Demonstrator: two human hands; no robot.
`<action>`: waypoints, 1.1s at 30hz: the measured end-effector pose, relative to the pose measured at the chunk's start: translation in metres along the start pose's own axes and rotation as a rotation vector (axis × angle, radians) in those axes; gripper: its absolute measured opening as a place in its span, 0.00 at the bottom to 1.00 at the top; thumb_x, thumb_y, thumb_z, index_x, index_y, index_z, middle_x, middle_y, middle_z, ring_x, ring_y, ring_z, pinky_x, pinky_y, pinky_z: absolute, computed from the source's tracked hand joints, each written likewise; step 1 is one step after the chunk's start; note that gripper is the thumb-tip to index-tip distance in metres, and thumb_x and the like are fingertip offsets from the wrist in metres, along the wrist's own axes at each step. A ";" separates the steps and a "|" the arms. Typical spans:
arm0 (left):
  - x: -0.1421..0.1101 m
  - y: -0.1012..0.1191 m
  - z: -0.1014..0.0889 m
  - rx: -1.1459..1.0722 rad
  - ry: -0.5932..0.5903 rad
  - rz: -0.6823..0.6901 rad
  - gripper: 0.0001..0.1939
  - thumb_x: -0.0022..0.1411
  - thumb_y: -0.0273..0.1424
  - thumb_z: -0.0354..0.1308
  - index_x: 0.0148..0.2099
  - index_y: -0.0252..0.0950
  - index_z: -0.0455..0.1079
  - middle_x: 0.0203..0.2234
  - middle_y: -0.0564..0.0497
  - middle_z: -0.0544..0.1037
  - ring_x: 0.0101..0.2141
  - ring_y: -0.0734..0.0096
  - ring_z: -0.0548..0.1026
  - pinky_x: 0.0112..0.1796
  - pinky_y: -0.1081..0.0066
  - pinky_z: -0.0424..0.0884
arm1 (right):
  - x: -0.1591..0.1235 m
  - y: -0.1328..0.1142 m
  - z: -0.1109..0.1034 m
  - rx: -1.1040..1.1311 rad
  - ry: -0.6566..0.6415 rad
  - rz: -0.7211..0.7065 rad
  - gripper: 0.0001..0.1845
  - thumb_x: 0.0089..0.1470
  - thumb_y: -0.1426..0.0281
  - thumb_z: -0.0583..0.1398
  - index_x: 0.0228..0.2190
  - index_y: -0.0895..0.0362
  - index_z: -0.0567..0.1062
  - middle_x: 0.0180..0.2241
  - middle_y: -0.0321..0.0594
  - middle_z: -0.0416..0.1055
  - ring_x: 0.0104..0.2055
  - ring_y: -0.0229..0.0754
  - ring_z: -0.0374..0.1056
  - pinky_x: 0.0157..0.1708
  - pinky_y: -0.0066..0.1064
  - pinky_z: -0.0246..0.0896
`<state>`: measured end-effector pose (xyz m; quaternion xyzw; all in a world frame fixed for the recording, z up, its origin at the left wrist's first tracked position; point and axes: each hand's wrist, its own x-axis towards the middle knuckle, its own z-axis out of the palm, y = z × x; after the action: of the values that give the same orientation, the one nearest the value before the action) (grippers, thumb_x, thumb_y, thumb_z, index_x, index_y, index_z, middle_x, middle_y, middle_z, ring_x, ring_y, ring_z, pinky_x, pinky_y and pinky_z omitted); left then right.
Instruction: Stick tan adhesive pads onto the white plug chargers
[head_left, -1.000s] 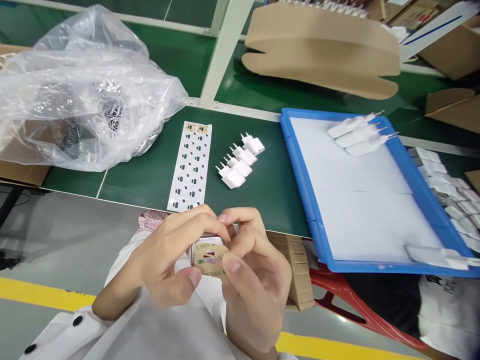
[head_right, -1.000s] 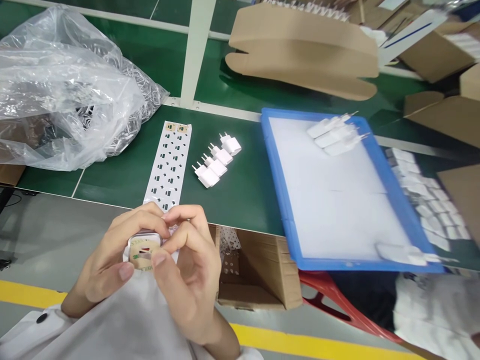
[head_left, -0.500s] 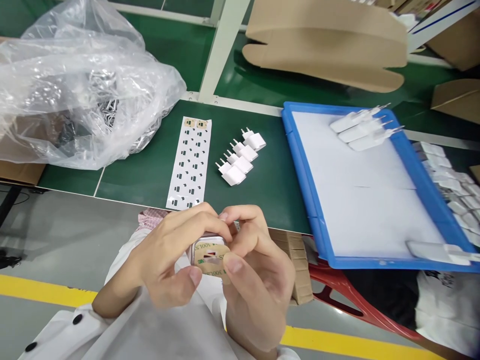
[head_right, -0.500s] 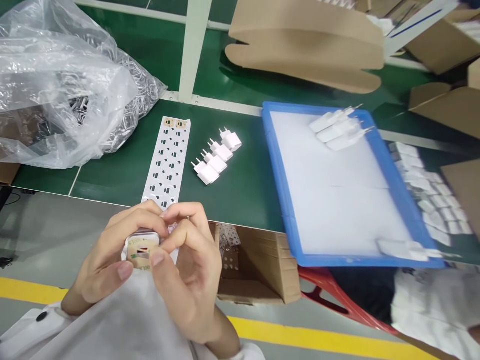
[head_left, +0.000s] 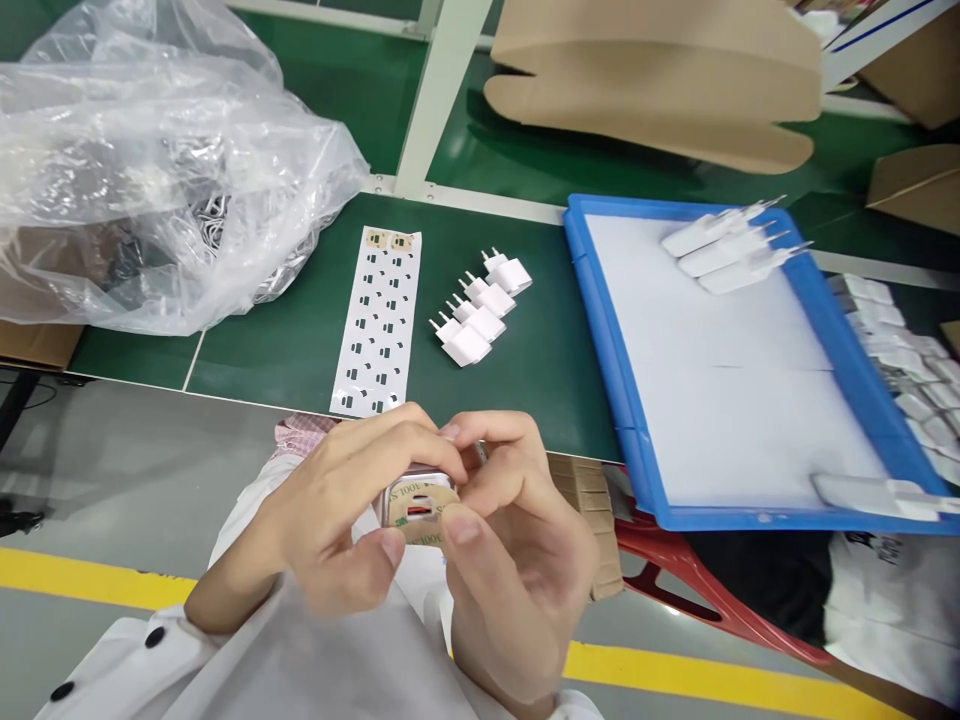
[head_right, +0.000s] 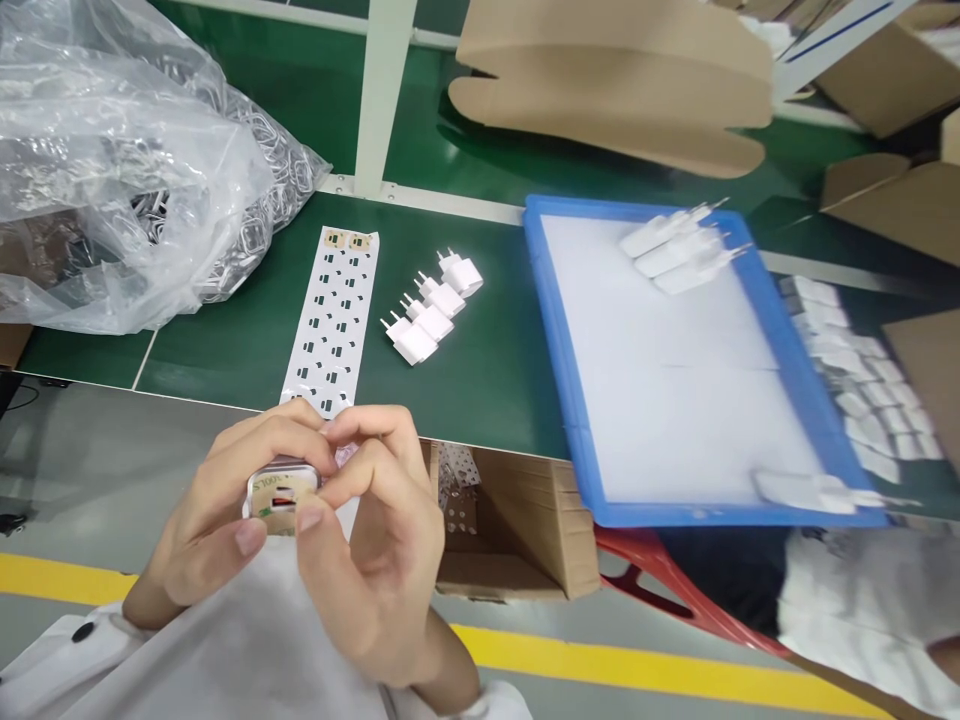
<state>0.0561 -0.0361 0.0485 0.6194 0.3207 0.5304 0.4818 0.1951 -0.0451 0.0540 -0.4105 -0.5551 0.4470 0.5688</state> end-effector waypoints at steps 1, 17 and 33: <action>0.000 -0.001 0.000 -0.007 0.001 0.003 0.18 0.73 0.48 0.55 0.47 0.39 0.72 0.34 0.50 0.74 0.33 0.64 0.71 0.36 0.64 0.67 | 0.000 0.000 0.000 -0.012 0.003 -0.013 0.12 0.61 0.73 0.63 0.26 0.52 0.70 0.35 0.38 0.67 0.45 0.47 0.69 0.46 0.43 0.66; 0.004 -0.007 -0.001 0.130 0.003 0.129 0.14 0.76 0.42 0.52 0.49 0.38 0.69 0.36 0.49 0.75 0.33 0.65 0.71 0.33 0.66 0.67 | 0.004 -0.001 -0.002 -0.387 0.056 -0.219 0.10 0.57 0.77 0.62 0.29 0.50 0.72 0.38 0.39 0.76 0.44 0.48 0.75 0.43 0.45 0.71; 0.000 -0.029 -0.001 0.001 0.125 0.137 0.15 0.74 0.45 0.55 0.55 0.42 0.65 0.35 0.53 0.71 0.31 0.68 0.69 0.32 0.67 0.67 | 0.001 0.014 -0.008 -0.271 -0.005 -0.026 0.06 0.68 0.69 0.63 0.45 0.50 0.71 0.39 0.35 0.70 0.37 0.39 0.69 0.35 0.32 0.67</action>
<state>0.0587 -0.0268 0.0212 0.6059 0.3072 0.5996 0.4231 0.2022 -0.0398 0.0409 -0.4755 -0.6170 0.3614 0.5124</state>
